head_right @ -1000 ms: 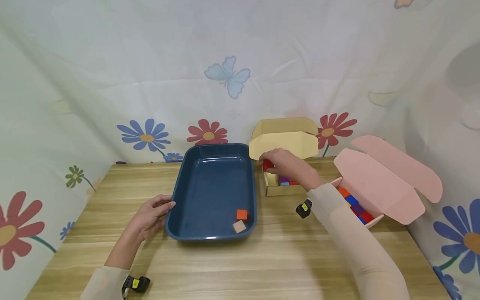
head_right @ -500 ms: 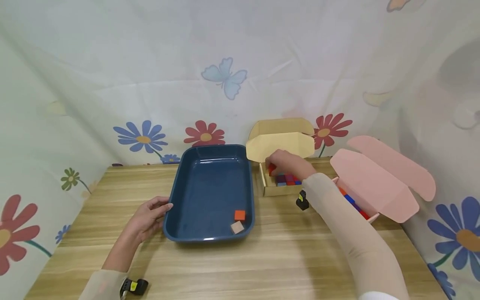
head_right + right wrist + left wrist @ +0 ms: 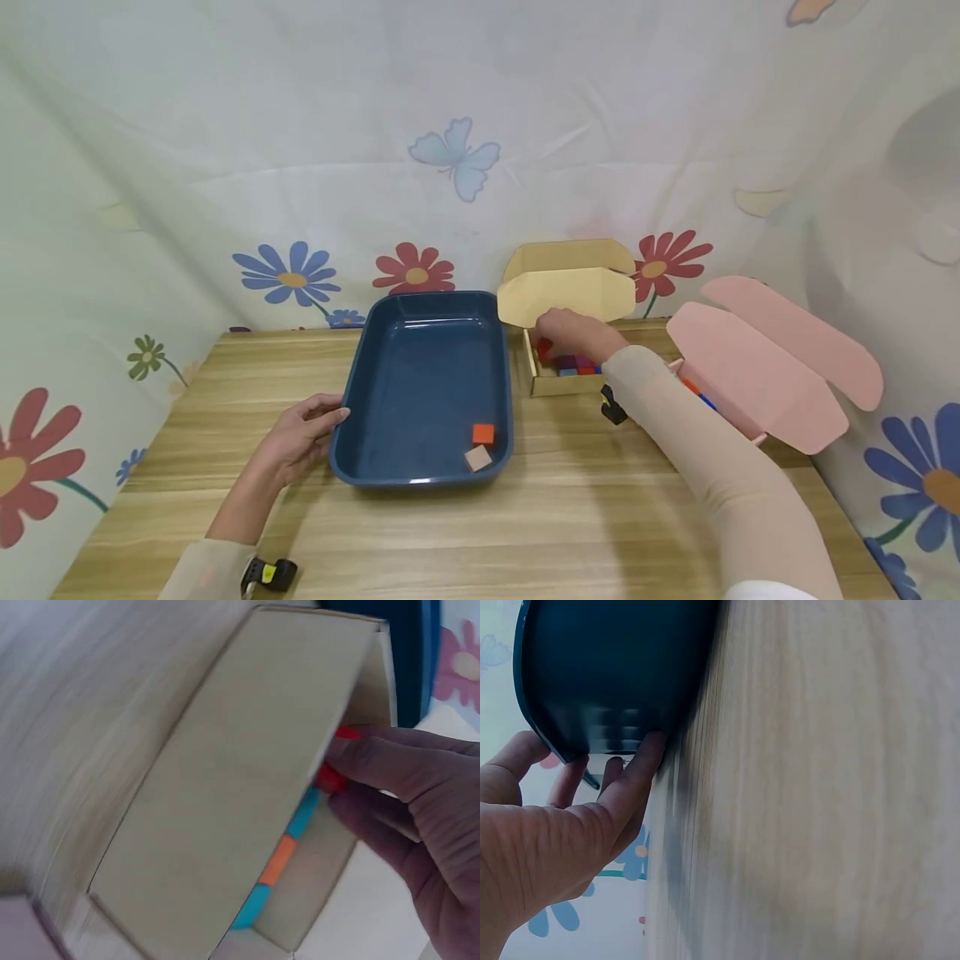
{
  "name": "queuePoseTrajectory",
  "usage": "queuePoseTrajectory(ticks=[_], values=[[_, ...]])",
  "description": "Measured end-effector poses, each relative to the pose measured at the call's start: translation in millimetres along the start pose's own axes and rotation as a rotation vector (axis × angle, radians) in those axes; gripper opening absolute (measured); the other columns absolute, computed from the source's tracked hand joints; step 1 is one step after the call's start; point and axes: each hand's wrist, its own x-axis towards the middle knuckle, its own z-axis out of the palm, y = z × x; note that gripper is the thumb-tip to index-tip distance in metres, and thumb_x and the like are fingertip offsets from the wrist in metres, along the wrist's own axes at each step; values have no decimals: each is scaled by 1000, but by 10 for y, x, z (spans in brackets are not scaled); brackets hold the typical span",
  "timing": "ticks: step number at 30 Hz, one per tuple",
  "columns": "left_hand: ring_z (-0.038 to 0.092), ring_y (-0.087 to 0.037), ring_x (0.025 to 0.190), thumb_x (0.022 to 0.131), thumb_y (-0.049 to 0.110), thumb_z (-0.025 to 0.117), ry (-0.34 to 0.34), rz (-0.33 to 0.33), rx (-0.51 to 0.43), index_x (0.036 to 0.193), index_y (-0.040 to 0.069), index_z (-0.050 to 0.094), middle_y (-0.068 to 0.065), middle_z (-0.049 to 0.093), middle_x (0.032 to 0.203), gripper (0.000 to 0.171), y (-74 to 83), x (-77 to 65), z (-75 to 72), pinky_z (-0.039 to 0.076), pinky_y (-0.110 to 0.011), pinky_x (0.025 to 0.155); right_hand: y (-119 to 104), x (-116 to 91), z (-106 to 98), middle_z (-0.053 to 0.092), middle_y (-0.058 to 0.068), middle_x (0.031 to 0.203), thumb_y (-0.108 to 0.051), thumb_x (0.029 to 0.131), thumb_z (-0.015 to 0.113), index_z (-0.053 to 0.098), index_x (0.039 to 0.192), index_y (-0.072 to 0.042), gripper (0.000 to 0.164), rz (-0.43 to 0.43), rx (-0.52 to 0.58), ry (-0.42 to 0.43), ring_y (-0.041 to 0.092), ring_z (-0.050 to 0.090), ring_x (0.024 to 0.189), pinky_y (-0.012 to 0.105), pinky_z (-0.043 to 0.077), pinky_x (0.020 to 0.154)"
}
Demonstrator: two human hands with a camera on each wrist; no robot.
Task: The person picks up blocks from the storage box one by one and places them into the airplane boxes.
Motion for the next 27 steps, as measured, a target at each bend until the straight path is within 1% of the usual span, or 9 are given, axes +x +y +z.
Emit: queuePoseTrajectory(ticks=[2,4,8,11,13,16,21,24,27], values=[[54,-16,93,97,12,70,3,2,-3,122,4,61,0,60,108,28,9,-2,2,56,-29,74,-2,-6,18,69,9,91,-6,83,84,78,97,-6,15,-38,-38,17,22,63,84,35,57,76],[54,-17,94,97,13,70,-9,8,1,123,3,60,0,60,109,30,19,-8,-1,56,-29,75,1,-11,46,68,9,92,-6,83,84,78,98,-7,16,-63,-75,32,22,64,85,34,57,75],[56,-16,95,97,13,70,-10,8,5,126,1,59,-1,60,110,33,27,-19,-12,57,-31,76,-14,5,108,66,6,89,-9,83,84,78,94,-9,12,-91,-183,47,19,65,82,30,57,72],[58,-15,94,97,13,70,-7,4,2,126,0,59,-1,61,110,34,23,-23,-12,57,-31,77,-44,22,126,65,4,86,-16,82,86,78,90,-11,12,-51,-280,53,18,64,77,30,57,66],[58,-15,94,97,12,70,-6,7,-1,126,1,60,-1,61,110,32,18,-22,-10,57,-30,77,-58,28,128,65,2,85,-21,81,87,78,88,-13,13,-12,-347,62,17,64,75,32,58,63],[58,-15,92,97,12,71,-2,9,-4,124,1,61,-1,61,108,31,16,-24,-6,57,-30,75,-64,31,132,66,1,84,-26,81,87,77,88,-16,16,35,-410,71,17,64,73,36,58,60],[58,-16,92,97,12,71,14,2,5,122,3,63,-1,61,108,28,7,-29,-13,57,-30,74,-68,49,146,68,1,79,-24,84,85,74,86,-16,14,54,-434,87,17,62,67,38,57,58],[59,-16,92,96,11,71,23,0,0,121,3,63,-2,61,109,28,-2,-33,-10,57,-30,75,-76,47,154,68,1,76,-20,86,83,72,82,-16,12,74,-425,82,17,60,63,39,57,57],[60,-15,92,96,12,71,19,4,4,123,2,63,-2,61,110,30,-13,-32,-11,57,-30,76,-79,34,167,67,2,74,-18,88,81,71,80,-16,13,91,-395,62,17,59,62,39,56,55]])
